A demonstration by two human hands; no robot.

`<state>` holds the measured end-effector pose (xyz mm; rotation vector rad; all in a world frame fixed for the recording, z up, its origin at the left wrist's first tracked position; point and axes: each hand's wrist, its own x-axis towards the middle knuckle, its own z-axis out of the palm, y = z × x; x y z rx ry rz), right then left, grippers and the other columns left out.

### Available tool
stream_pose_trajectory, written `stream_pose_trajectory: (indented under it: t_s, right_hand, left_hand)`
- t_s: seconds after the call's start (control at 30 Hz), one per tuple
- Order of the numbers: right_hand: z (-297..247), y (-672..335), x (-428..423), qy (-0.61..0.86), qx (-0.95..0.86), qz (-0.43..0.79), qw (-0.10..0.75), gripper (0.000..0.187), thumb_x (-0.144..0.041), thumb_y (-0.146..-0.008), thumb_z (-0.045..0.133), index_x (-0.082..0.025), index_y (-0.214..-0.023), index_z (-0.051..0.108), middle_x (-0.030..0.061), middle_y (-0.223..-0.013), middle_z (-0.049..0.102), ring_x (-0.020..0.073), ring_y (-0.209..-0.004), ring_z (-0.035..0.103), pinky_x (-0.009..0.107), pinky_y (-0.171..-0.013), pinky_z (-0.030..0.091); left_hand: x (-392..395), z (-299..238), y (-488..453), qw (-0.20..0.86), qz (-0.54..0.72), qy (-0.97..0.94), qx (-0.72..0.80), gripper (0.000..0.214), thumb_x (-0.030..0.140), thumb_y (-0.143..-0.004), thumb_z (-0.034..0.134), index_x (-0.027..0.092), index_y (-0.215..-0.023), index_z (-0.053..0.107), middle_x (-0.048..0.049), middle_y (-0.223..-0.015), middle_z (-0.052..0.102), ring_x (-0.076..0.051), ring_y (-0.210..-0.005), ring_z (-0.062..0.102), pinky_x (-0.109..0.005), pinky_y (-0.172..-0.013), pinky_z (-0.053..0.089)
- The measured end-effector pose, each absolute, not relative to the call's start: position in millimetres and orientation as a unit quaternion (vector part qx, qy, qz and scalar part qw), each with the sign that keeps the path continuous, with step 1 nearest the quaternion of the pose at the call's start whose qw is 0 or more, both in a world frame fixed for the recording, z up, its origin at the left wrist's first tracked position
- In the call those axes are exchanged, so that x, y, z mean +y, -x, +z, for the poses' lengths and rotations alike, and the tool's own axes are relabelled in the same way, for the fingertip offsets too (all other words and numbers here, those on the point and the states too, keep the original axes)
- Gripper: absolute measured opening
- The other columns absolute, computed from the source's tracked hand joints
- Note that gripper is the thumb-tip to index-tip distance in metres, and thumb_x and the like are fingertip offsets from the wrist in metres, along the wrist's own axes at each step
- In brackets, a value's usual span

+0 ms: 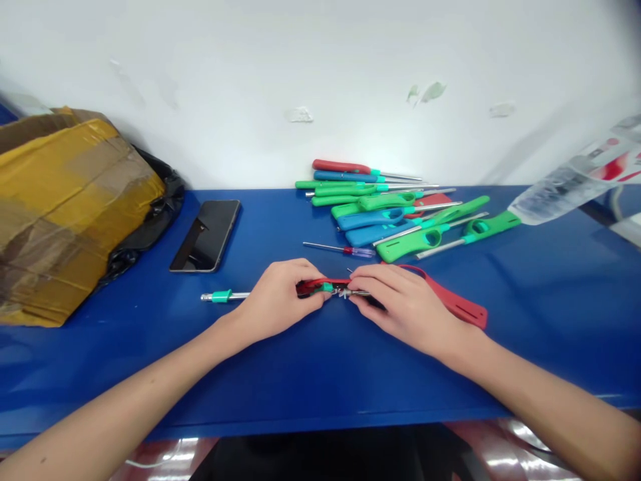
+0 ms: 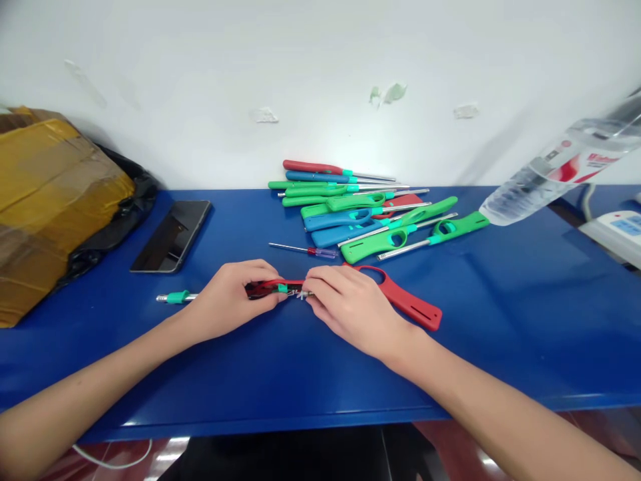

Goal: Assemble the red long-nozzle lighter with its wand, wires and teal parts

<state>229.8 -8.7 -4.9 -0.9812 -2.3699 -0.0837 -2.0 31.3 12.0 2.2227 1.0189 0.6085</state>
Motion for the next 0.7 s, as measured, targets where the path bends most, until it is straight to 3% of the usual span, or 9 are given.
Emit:
stream_pose_trajectory:
  t_s: [0.2, 0.4, 0.7]
  right_hand:
    - [-4.5, -232.2, -5.6, 0.394, -0.871, 0.052, 0.291, 0.014, -0.019, -0.094, 0.057, -0.02, -0.106, 0.064, 0.0083, -0.11, 0.069, 0.0194, -0.093, 0.069, 0.033, -0.082, 0.059]
    - [-1.9, -231.2, -5.3, 0.405, -0.865, 0.087, 0.284, 0.012, -0.019, -0.093, 0.06, -0.021, -0.104, 0.063, 0.0064, -0.107, 0.068, 0.0182, -0.09, 0.068, 0.031, -0.079, 0.058]
    - [2.5, -226.9, -7.5, 0.413, -0.854, 0.132, 0.288, 0.012, -0.018, -0.091, 0.061, -0.023, -0.102, 0.062, 0.0042, -0.103, 0.068, 0.0173, -0.088, 0.068, 0.03, -0.078, 0.058]
  left_hand:
    - [34.1, 10.4, 2.6, 0.26, 0.214, -0.861, 0.38, 0.01, 0.023, -0.085, 0.065, 0.018, -0.087, 0.073, -0.0016, -0.077, 0.069, -0.016, -0.073, 0.059, -0.024, -0.062, 0.045]
    - [33.4, 9.7, 2.8, 0.25, 0.212, -0.862, 0.387, 0.012, 0.024, -0.084, 0.065, 0.017, -0.089, 0.073, 0.0, -0.073, 0.066, -0.011, -0.059, 0.055, -0.023, -0.056, 0.041]
    - [34.1, 12.7, 2.3, 0.262, 0.204, -0.853, 0.403, 0.011, 0.019, -0.076, 0.064, 0.016, -0.083, 0.072, 0.0009, -0.068, 0.066, -0.011, -0.057, 0.054, -0.022, -0.056, 0.041]
